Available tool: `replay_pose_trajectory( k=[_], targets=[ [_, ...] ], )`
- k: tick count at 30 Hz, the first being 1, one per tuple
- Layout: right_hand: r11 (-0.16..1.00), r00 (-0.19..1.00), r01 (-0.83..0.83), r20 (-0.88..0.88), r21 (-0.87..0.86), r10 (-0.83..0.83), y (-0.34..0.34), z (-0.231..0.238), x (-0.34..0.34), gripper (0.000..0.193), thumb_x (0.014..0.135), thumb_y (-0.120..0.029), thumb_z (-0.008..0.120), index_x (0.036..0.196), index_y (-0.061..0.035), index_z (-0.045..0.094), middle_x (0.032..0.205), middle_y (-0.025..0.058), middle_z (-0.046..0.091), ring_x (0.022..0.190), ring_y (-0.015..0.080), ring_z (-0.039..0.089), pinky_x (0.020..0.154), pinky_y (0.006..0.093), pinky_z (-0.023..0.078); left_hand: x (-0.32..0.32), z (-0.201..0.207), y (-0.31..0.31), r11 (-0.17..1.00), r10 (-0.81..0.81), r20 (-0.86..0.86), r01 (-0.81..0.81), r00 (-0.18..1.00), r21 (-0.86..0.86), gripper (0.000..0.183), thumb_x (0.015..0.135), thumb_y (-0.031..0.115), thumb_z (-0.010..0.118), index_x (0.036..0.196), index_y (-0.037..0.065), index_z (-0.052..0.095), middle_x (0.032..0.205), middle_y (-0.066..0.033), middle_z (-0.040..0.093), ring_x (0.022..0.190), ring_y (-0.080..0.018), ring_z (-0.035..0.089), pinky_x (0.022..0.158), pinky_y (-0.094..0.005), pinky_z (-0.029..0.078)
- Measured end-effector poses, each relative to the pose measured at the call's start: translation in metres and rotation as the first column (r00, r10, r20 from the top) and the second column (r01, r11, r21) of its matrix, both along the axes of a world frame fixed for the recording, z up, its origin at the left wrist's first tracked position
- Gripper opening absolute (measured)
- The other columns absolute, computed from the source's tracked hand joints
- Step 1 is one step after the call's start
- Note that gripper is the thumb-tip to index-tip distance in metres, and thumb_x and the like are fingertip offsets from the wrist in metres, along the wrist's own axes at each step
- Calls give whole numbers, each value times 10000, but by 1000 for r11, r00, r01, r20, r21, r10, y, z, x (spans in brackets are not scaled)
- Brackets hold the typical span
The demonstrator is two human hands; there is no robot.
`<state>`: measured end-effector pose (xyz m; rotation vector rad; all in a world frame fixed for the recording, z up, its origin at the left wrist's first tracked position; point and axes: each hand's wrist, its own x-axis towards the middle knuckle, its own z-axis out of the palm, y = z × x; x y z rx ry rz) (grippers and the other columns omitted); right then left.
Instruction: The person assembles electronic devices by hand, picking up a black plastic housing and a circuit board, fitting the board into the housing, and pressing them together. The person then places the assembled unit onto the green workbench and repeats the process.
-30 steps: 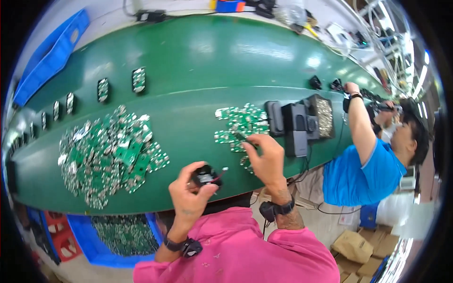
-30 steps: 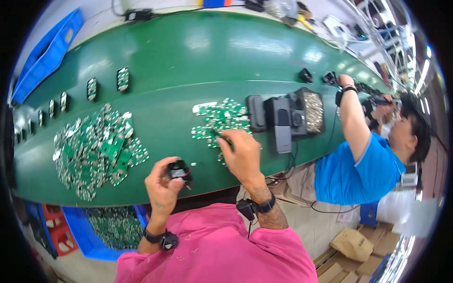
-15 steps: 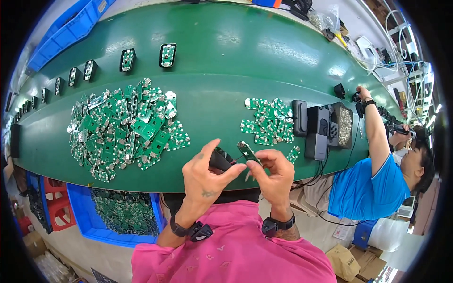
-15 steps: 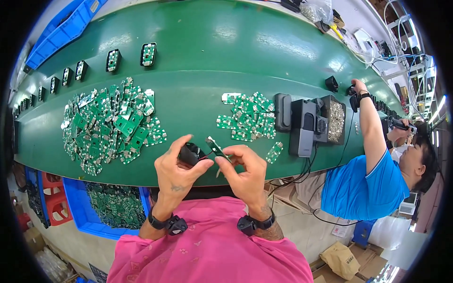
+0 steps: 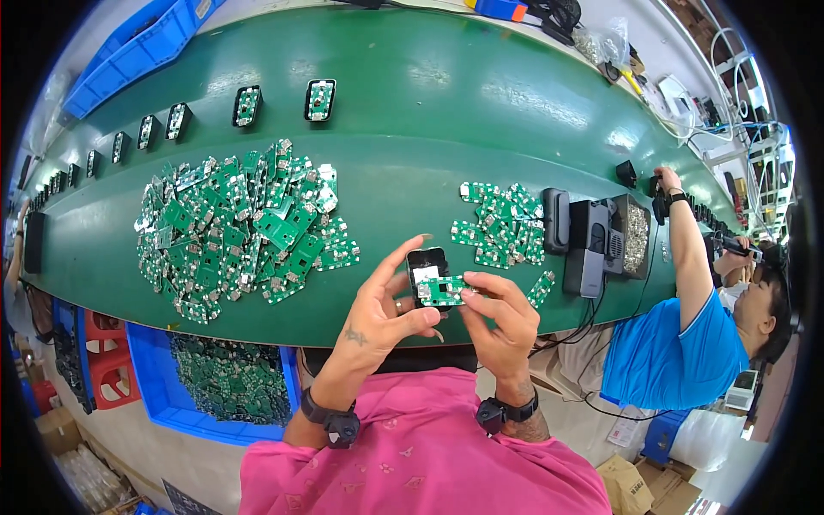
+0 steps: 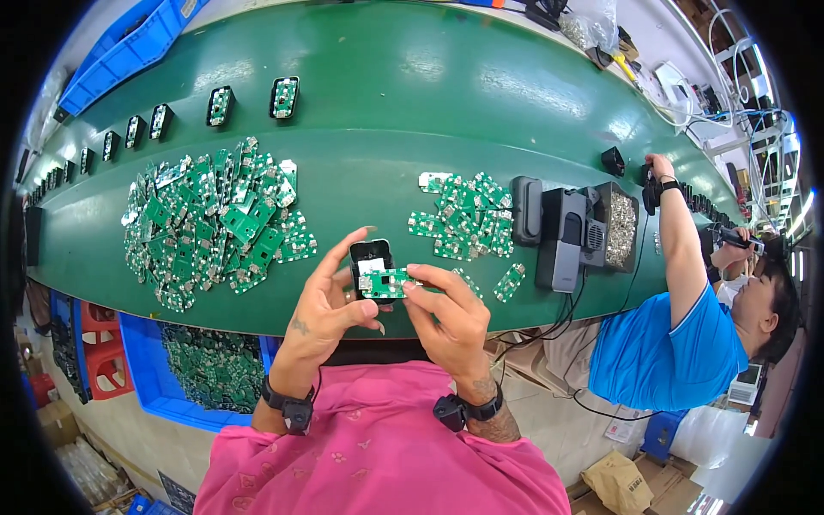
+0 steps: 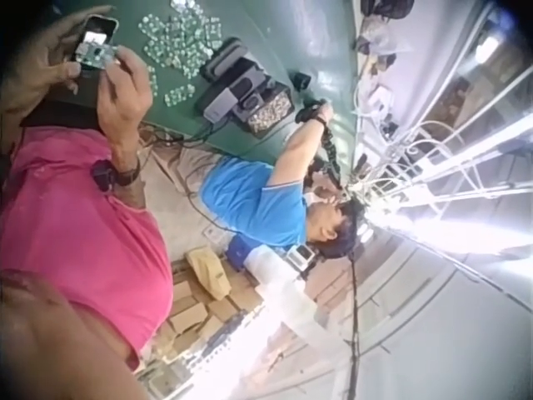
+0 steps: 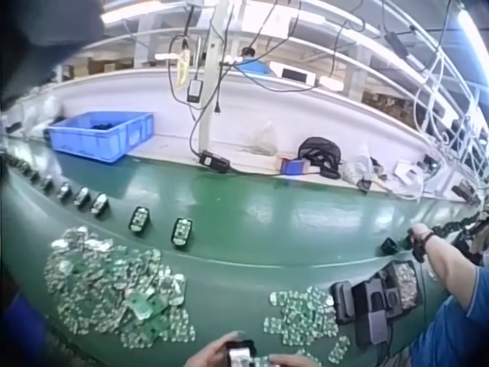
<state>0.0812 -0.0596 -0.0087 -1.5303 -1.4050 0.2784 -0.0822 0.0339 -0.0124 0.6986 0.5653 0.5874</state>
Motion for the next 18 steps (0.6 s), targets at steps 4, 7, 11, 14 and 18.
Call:
replay_pose_trajectory(
  k=[4,7,11,14,18],
  targets=[
    [995,999,-38,40,94,35,0,-3,1,286,705,131,756,944,-21,713,1084,155,694,954,286,686,801,357,559,-3,4,0,999,-27,26,28,999,-45,869,791,86,774,1529,81,316,1255,-156,594,988,-205,675,695,-311,629],
    [990,989,-93,122,107,80,5,-3,6,283,708,89,758,957,-41,720,1093,139,688,973,299,664,813,379,541,-1,3,1,998,-58,17,57,998,34,727,876,41,697,1514,79,349,1199,-131,613,1008,-164,645,737,-293,619],
    [996,986,-86,148,16,82,-2,10,7,311,689,-4,770,992,-53,718,1185,153,649,1088,330,597,920,440,490,3,6,-3,999,-25,-22,26,999,43,633,887,1,651,1472,59,416,1124,-107,651,943,-154,663,757,-275,603],
    [997,992,-78,101,-21,80,3,10,1,341,711,-121,815,1040,-93,729,1231,139,617,1146,346,556,966,479,448,6,3,-7,983,23,-135,2,991,183,601,890,-44,601,1459,34,423,1104,-111,657,942,-152,663,763,-270,588],
    [987,987,-155,-24,54,156,14,1,-11,196,768,-81,775,956,-86,720,1220,108,611,1145,333,517,993,480,409,3,8,-17,976,94,-179,-55,979,211,575,888,-68,571,1441,-6,426,1083,-130,662,925,-165,676,759,-270,587]
  ],
)
